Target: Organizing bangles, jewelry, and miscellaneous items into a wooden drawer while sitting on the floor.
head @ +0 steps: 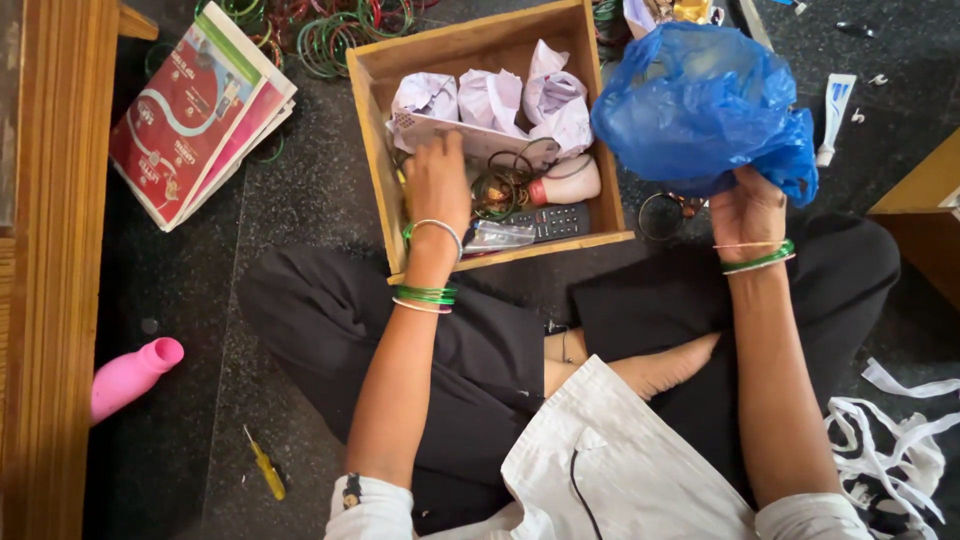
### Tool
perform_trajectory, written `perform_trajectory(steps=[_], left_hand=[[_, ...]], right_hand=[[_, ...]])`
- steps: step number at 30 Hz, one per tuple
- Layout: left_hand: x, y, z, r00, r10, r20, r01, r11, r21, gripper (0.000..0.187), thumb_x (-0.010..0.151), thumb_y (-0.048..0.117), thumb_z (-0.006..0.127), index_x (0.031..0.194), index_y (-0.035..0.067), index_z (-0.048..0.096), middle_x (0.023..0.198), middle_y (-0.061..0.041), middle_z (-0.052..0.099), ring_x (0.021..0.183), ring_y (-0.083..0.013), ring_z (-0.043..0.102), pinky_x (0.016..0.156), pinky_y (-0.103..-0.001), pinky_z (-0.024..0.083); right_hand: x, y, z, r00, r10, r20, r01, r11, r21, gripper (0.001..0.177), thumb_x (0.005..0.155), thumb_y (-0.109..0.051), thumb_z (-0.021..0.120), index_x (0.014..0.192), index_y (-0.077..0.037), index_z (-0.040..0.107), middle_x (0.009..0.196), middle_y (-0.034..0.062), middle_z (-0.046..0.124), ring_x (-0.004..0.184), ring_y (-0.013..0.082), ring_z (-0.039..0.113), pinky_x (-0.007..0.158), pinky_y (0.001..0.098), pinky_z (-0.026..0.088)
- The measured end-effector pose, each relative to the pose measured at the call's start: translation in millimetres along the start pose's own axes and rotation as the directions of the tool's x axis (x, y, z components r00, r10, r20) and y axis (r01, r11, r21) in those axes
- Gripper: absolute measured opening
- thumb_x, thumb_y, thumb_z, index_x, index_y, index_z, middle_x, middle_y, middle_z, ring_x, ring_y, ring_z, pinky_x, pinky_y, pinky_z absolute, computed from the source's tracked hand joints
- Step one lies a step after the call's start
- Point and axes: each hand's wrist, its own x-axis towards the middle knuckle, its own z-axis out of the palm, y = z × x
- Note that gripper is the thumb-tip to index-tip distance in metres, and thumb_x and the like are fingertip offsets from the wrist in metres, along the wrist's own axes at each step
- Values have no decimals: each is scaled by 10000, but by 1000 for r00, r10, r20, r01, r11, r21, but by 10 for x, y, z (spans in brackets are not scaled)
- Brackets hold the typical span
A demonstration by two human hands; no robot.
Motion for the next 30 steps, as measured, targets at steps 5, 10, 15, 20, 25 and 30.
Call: perform_trajectory(steps=[5,10,15,20,25,30], left_hand=[[-47,165,-465,987,-53,-153,69,993,101,246,886,13,607,1128,56,618,1084,-138,650,1058,-351,602,891,-470,461],[-125,472,-555,970,227,84,-186,920,-344,143,798,95,755,904,30,684,957,-159,641,943,-384,639,808,-488,497],[-86,440,-74,951,258,173,-195,929,-314,224,778,109,779,940,-24,700,929,-213,660,853,-412,675,737,-495,540],[-62,407,-82,944,266,196,-219,947,-234,180,768,89,768,902,-17,710,910,-225,675,844,-413,686,754,-502,552],[-55,374,-346,986,147,81,-93,879,-468,168,743,110,796,779,-25,702,820,-196,642,750,-385,661,689,-459,531],[-129,204,-491,994,52,100,33,712,-701,152,817,123,772,847,-17,724,770,-103,623,677,-216,641,643,-335,506]], right_hand=[[33,24,7,999,16,-32,-17,1000,-24,496,953,24,670,1429,-29,539,1431,107,618,1386,287,581,1249,496,471],[67,60,-52,998,29,-52,-29,999,-15,485,957,33,671,1422,-30,548,1424,108,619,1379,292,584,1252,482,468],[52,53,-41,999,27,-43,-28,999,-17,496,927,33,660,1407,-31,551,1424,104,621,1377,290,590,1252,483,471],[55,41,28,997,25,-80,-27,999,-20,474,948,21,663,1407,-19,552,1423,110,621,1378,289,586,1250,475,471],[111,114,5,989,92,-114,-102,991,-90,447,944,-9,676,1378,-42,575,1380,88,644,1317,271,617,1190,460,490],[131,309,-332,993,-5,-115,-57,847,-529,422,934,19,700,1343,-34,609,1291,90,667,1208,255,641,1093,454,497]])
